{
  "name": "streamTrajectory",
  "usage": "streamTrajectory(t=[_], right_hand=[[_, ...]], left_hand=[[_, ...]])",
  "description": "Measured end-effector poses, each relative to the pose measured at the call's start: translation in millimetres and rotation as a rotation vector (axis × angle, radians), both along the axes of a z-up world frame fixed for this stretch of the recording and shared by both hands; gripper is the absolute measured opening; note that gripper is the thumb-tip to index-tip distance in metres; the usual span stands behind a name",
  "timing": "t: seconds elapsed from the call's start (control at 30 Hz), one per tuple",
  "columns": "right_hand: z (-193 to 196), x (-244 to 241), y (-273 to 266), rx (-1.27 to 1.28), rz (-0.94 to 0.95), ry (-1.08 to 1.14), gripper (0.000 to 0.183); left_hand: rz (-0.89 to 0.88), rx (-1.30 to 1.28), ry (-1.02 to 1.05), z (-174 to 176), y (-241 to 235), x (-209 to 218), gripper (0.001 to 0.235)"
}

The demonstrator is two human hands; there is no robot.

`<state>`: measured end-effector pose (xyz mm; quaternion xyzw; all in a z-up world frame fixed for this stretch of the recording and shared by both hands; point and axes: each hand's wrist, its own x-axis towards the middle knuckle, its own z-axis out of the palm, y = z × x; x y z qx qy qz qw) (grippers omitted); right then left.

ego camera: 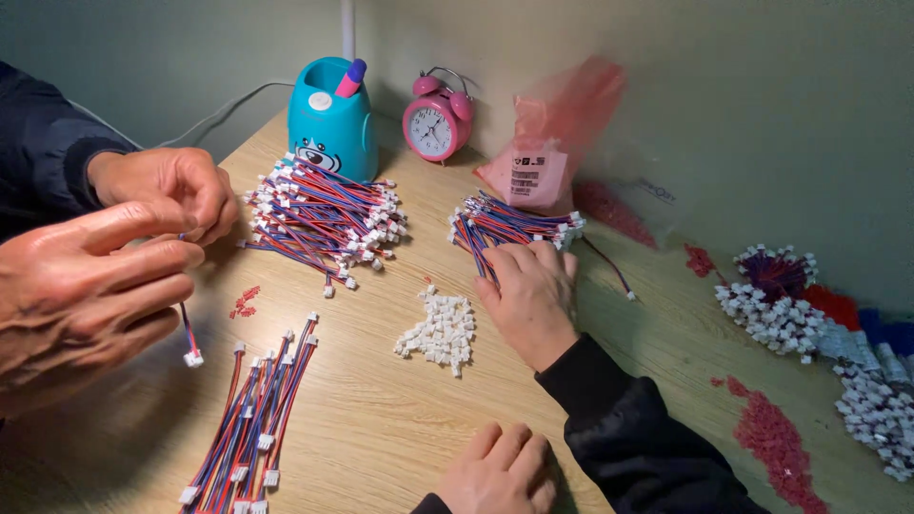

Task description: Assembling wiring harnesses by attaching plastic connectors to wire bundles

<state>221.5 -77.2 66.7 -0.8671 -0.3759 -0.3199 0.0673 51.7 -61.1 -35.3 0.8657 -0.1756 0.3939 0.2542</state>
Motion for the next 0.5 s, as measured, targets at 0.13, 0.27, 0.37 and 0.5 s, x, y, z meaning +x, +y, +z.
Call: streamTrajectory(t=[0.13, 0.27, 0.37, 0.5], right_hand=[[-11, 12, 11, -0.022, -0.028, -0.025, 0.023], [-19, 15, 10, -0.035, -0.042, -0.080, 0.016], [-22, 17, 5, -0.026, -0.025, -0.121, 0.009], [-24, 18, -4, -0.014, -0.014, -0.148, 0.004]], left_hand=[[0.023, -0.002, -0.053, -6, 3, 4, 0.024], [0.029, -0.042, 0.005, -25, -5, 4, 0.028], [0.047, -0.038, 0.007, -32, -9, 6, 0.029], [0.136, -0.062, -0.035, -17, -10, 8, 0.015]])
